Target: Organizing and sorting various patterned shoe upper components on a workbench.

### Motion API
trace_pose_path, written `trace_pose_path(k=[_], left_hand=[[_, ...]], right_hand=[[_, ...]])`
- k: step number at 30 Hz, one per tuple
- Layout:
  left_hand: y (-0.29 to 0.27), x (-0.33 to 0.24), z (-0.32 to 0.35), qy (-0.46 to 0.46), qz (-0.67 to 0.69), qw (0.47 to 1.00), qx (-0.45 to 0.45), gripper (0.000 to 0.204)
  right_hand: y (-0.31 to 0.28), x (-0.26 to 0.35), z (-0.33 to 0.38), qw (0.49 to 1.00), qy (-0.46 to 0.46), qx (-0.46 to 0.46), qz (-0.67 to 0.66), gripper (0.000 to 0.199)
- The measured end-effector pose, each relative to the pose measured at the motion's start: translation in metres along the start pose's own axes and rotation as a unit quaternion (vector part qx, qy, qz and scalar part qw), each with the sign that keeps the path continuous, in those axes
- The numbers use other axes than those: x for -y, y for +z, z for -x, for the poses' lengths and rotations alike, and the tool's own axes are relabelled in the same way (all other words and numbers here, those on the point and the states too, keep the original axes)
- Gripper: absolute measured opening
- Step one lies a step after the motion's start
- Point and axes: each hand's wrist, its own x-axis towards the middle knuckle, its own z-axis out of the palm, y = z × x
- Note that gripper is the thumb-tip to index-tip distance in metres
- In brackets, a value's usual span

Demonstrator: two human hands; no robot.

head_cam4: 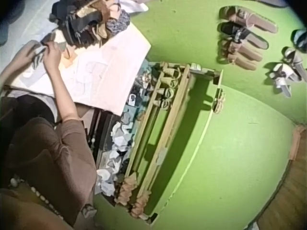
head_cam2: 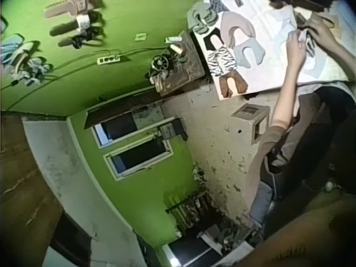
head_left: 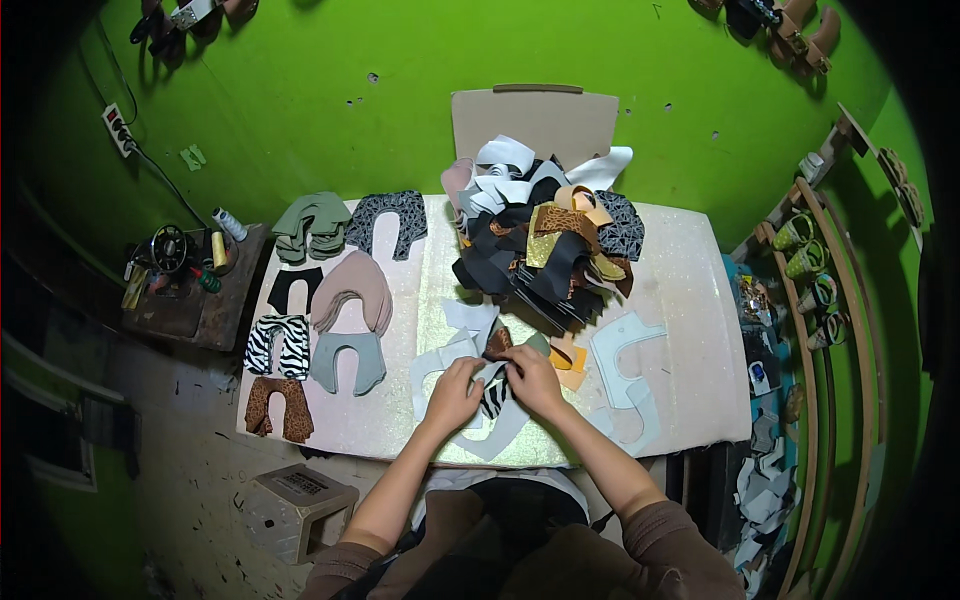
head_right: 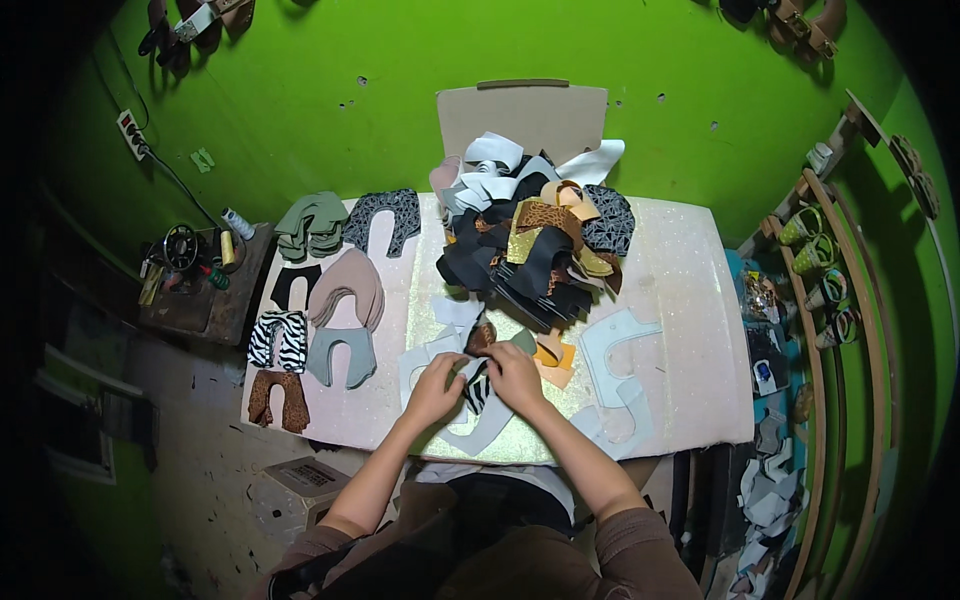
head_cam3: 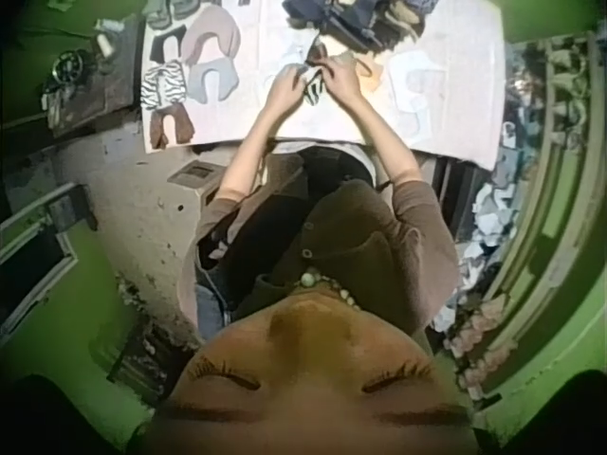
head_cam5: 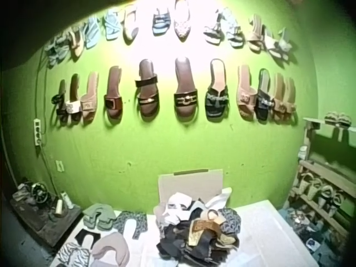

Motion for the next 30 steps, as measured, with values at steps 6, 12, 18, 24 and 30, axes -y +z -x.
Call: trace_pose_path(k=[6,12,18,24,30], left_hand=[[0.014,-0.012,-0.002,0.017,0.005,1.000,-0.017,0.051],[0.016,-0.027,-0.009,0.093,-0.008,0.994,-0.049,0.037],[0.022,-0.018,-0.004,0.070,0.017,0.996,-0.046,0.018],[0.006,-0.021,0.000,0.003,0.007,0.999,-0.051,0.016],[-0.004,-0.019,0.002,0.077,-0.036,0.994,-0.064,0.019]], right_hand=[[-0.025,0.019,0.022,0.997,-0.034,0.019,-0.069,0.027],[-0.044,0.028,0.030,0.988,-0.048,0.045,-0.140,0.025],[-0.036,0.007,0.035,0.993,0.028,0.044,-0.105,0.019],[-0.039,0.001,0.032,1.000,-0.001,0.027,0.001,0.020],[-0.046,0.004,0.021,0.997,-0.071,0.010,-0.024,0.022]])
